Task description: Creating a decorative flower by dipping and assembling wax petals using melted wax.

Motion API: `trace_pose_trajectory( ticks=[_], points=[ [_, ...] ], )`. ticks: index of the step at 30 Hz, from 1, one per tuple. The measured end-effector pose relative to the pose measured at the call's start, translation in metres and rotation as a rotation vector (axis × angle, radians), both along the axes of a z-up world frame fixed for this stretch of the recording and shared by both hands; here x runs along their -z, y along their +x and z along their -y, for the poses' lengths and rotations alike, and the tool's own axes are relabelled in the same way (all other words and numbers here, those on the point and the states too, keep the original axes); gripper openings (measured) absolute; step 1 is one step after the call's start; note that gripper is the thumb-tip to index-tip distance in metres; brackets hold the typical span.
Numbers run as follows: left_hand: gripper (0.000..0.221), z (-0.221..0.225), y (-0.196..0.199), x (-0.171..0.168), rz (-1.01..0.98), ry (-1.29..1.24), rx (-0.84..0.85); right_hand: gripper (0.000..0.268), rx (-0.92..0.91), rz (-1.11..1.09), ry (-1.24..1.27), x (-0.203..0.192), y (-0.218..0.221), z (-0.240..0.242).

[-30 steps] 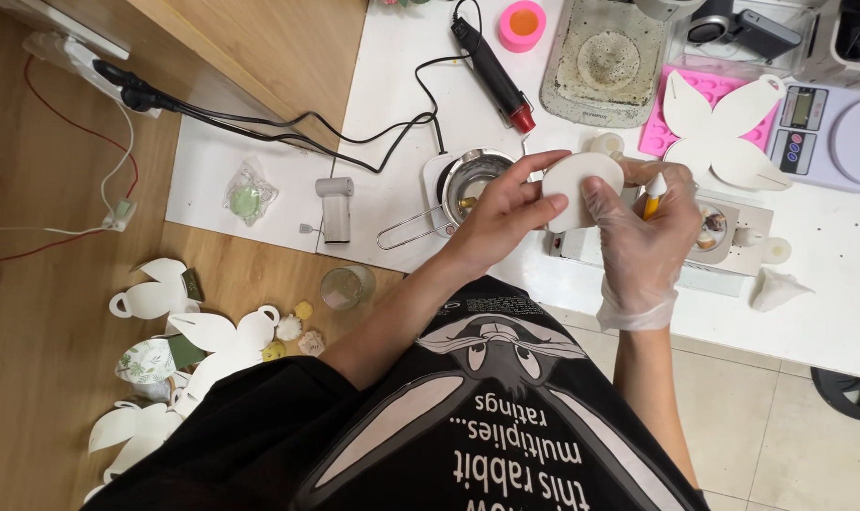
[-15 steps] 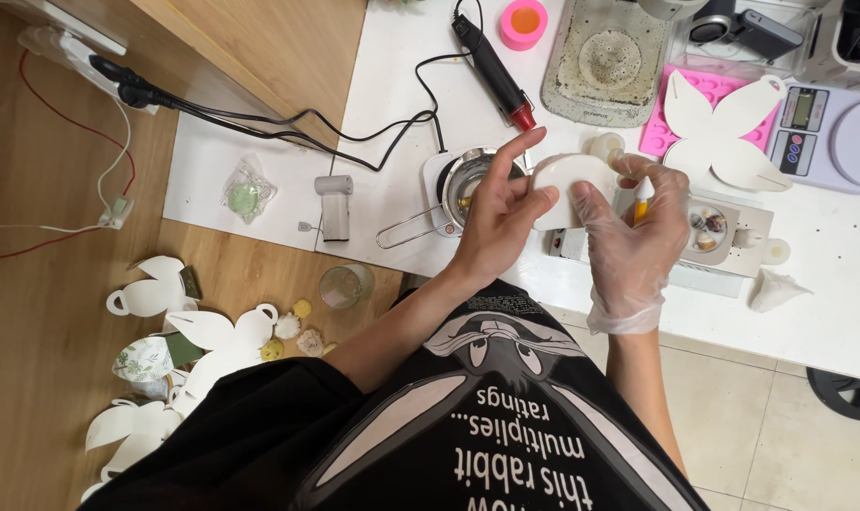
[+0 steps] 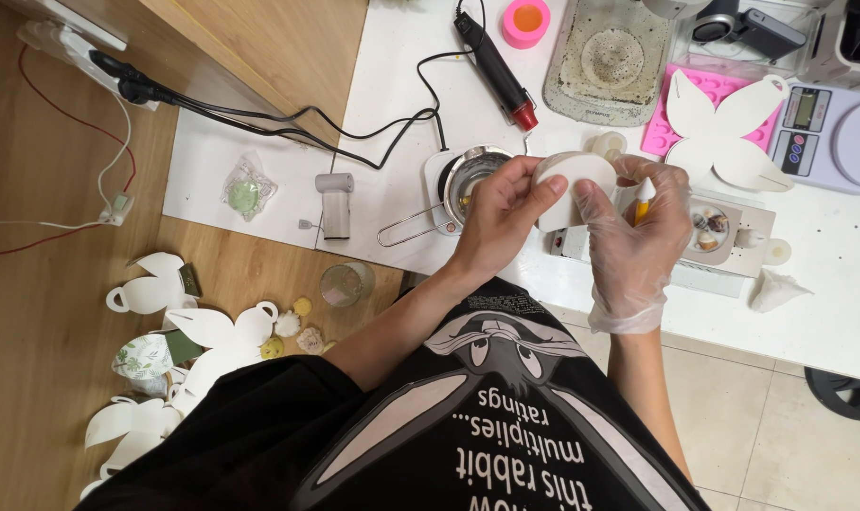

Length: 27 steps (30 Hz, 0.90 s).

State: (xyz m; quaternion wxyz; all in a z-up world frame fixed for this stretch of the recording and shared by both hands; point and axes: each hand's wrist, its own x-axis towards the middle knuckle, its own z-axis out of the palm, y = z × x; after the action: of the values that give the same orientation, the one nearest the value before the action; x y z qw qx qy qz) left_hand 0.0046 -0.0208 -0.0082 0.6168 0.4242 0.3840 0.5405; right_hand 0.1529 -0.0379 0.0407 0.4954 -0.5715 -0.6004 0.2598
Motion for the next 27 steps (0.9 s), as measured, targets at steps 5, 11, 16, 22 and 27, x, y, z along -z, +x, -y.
trace_pose_trajectory(
  ticks=[5,11,16,22,27],
  points=[
    [0.027,0.001,0.001,0.002,0.001,0.008,-0.036,0.036,-0.004,0.026,0.013,-0.001,-0.001,0.0],
    [0.025,-0.001,0.003,0.007,-0.005,0.008,-0.088,0.043,0.014,0.184,0.03,-0.009,-0.004,0.0],
    [0.025,-0.003,0.002,0.016,0.013,-0.017,-0.103,0.071,-0.022,0.503,0.081,-0.03,-0.009,0.0],
    [0.029,-0.006,-0.001,0.005,0.1,-0.109,-0.112,0.093,-0.05,0.674,-0.121,-0.04,-0.019,-0.004],
    [0.037,-0.007,0.0,0.003,0.149,-0.059,-0.085,0.087,-0.013,0.702,-0.171,-0.033,-0.021,-0.009]
  ],
)
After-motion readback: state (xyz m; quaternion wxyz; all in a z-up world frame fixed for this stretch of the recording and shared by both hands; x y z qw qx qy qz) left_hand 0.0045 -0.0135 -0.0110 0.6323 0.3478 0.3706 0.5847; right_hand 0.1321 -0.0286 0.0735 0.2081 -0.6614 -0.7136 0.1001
